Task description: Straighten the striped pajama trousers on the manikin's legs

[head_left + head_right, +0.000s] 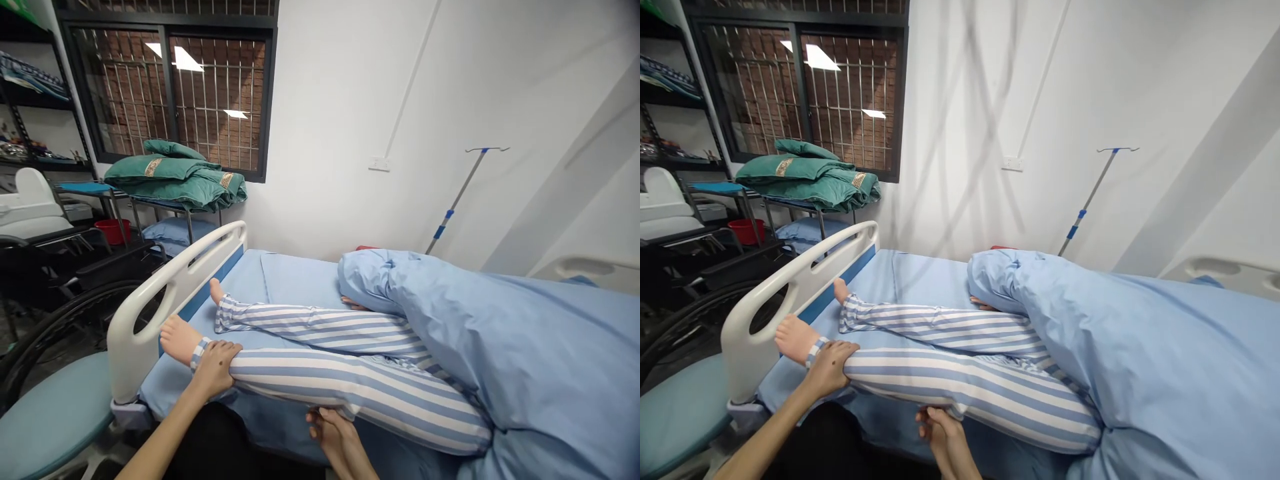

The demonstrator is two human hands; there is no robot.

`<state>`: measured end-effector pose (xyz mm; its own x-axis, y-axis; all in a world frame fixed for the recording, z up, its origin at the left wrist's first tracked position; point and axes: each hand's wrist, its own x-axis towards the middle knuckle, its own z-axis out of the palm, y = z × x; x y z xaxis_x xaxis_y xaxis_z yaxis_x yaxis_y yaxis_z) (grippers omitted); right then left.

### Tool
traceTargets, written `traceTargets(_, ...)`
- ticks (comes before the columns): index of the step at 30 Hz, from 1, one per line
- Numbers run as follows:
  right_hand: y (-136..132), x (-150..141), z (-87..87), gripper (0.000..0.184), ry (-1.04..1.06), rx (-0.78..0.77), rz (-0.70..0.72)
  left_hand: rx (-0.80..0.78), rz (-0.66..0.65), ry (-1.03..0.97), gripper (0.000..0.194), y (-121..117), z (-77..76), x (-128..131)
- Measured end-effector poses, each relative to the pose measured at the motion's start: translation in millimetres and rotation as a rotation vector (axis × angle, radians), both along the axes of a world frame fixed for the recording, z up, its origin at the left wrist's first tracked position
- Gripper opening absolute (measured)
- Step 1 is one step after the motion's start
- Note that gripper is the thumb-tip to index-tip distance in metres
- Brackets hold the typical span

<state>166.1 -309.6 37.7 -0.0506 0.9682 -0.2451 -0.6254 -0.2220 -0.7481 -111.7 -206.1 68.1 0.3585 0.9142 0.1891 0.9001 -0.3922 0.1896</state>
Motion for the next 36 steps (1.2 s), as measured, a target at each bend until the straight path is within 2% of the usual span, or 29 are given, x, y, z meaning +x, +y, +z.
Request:
traceTargets(4,6,-18,-24.0,0.021,0.127,-0.080,-0.041,0.065,0.001,0.094,0.047,-9,15.6,-10)
traceTargets(8,11,-28,-47.5,0.018,0.241,-0.102,-0.016,0.081,-0.004,0.164,0.043,-16,24.9,-13)
traceTargets(12,12,-29,-64.2,0.016,0.323,-0.111,0.018,0.050,-0.002,0.196,0.045,-19,18.4,-13)
traceTargets(15,9,-26,-64.4,0.016,0.331,-0.115,0.026,0.040,0.010,0.179,0.045,-20,6.6,-15)
traceTargets(18,4,-19,-53.7,0.018,0.299,-0.112,0.025,0.062,0.002,0.110,0.047,-18,-4.4,-17)
traceTargets(22,-3,-6,-28.2,0.017,0.212,-0.080,0.032,0.121,-0.014,0.000,0.048,-10,-15.3,-12)
traceTargets(30,-6,31,33.1,0.023,-0.027,0.104,0.072,0.092,0.012,-0.178,0.053,15,-34.4,32)
traceTargets(33,-2,38,45.5,0.026,-0.091,0.126,0.080,0.082,0.031,-0.221,0.053,17,-40.6,44)
traceTargets(36,1,41,50.6,0.028,-0.144,0.128,0.082,0.064,0.048,-0.242,0.055,14,-46.9,49)
